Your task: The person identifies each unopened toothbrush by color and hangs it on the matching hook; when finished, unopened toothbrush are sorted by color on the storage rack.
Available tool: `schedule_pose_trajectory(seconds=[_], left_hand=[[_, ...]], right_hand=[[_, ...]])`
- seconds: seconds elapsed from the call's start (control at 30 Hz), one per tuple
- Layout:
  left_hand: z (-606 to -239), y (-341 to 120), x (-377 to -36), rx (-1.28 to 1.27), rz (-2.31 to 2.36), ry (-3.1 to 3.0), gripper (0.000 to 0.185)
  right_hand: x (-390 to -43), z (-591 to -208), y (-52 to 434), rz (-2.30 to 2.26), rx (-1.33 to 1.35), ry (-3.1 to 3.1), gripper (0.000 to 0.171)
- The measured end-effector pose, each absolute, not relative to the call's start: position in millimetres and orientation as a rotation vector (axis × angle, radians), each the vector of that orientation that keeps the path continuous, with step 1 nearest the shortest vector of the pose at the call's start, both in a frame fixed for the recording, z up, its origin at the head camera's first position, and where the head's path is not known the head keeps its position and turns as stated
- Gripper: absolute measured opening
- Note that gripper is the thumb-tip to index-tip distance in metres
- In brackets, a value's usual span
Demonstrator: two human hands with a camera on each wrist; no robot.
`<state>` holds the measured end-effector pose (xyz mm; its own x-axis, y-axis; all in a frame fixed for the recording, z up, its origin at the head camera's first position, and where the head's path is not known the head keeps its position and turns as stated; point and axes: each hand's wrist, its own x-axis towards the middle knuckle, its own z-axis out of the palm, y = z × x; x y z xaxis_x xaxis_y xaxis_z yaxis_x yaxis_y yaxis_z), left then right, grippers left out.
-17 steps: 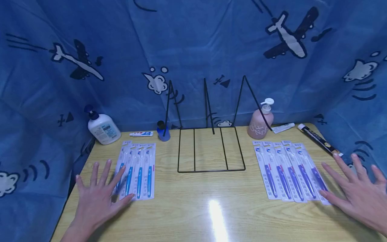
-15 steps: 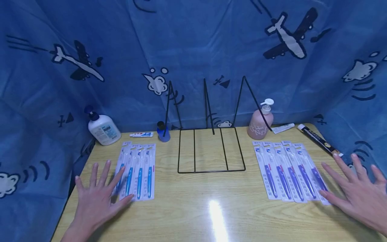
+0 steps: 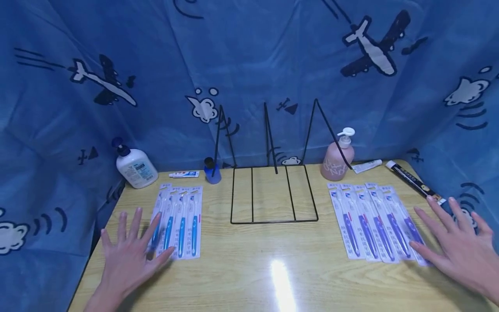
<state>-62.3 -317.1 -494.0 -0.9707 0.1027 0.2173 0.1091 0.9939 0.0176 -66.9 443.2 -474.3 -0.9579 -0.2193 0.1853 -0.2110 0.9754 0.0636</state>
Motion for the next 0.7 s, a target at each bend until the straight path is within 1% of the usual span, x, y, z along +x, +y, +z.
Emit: schedule_pose_trajectory(seconds=[0.13, 0.27, 0.4, 0.53, 0.63, 0.7], left_hand=[[-488, -288, -76, -0.114, -0.183, -2.982, 0.107], [-482, -256, -92, -0.169, -0.334, -2.958, 0.104], [-480, -222, -108, -0.274, -0.471, -2.897, 0.098], [-481, -188, -124, -0.369, -0.611, -2.873, 0.095], [-483, -167, -134, -0.400, -0.712, -2.892, 0.097], [-485, -156, -140, -0.409, -0.773, -2.923, 0.099]], right_hand=[[-73, -474, 443, 0.149, 0.318, -2.906, 0.098], [-81, -470, 442, 0.375, 0.199, -2.993, 0.099], [-89, -464, 444, 0.626, 0.021, -3.098, 0.096], [-91, -460, 450, 0.902, -0.244, -3.129, 0.096], [-92, -461, 455, 1.048, -0.412, -3.114, 0.097], [-93, -463, 459, 1.100, -0.463, -3.107, 0.097]])
